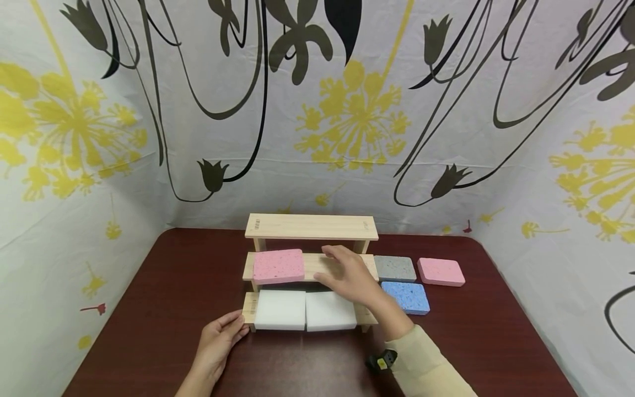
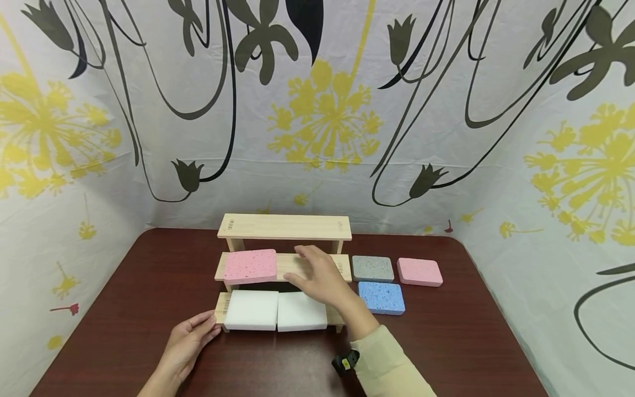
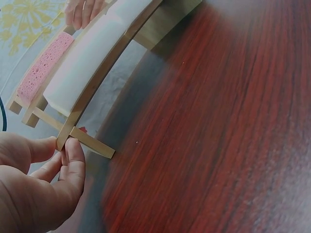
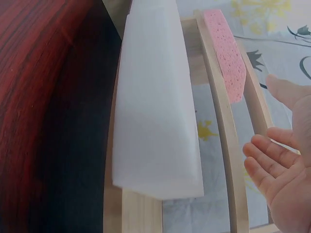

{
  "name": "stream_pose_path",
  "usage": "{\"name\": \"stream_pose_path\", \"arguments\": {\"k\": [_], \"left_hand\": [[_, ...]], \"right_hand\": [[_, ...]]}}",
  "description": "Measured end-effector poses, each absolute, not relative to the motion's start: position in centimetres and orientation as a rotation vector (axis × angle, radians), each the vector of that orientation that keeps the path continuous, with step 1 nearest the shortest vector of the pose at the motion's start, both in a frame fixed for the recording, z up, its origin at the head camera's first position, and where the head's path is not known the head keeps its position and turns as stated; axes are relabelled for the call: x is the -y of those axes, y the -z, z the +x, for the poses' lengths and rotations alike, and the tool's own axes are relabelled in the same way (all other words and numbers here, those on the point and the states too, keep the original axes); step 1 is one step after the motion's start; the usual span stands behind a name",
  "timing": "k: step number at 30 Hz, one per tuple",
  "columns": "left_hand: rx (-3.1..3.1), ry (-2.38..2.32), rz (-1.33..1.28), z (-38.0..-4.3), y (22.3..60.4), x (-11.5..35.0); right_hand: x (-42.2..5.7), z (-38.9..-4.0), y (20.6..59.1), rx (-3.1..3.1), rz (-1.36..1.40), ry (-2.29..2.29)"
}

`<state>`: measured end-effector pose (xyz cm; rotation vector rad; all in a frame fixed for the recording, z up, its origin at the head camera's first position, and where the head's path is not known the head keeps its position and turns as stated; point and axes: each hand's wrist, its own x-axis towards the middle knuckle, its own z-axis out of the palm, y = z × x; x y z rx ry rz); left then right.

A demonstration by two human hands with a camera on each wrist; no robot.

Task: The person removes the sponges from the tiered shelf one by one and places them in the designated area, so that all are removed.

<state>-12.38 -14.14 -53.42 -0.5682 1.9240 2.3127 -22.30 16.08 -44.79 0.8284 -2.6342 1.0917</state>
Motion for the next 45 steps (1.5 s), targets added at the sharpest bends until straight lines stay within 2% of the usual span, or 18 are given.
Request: {"name": "stream_pose_path", "arguments": {"k": [45], "left_hand": [[-1.925,-2.308,-0.581,-12.3,53.4,14.1]], "right_hand": [[-10.8,-23.2,45.1,2.777,0.896,-0.94]]}}
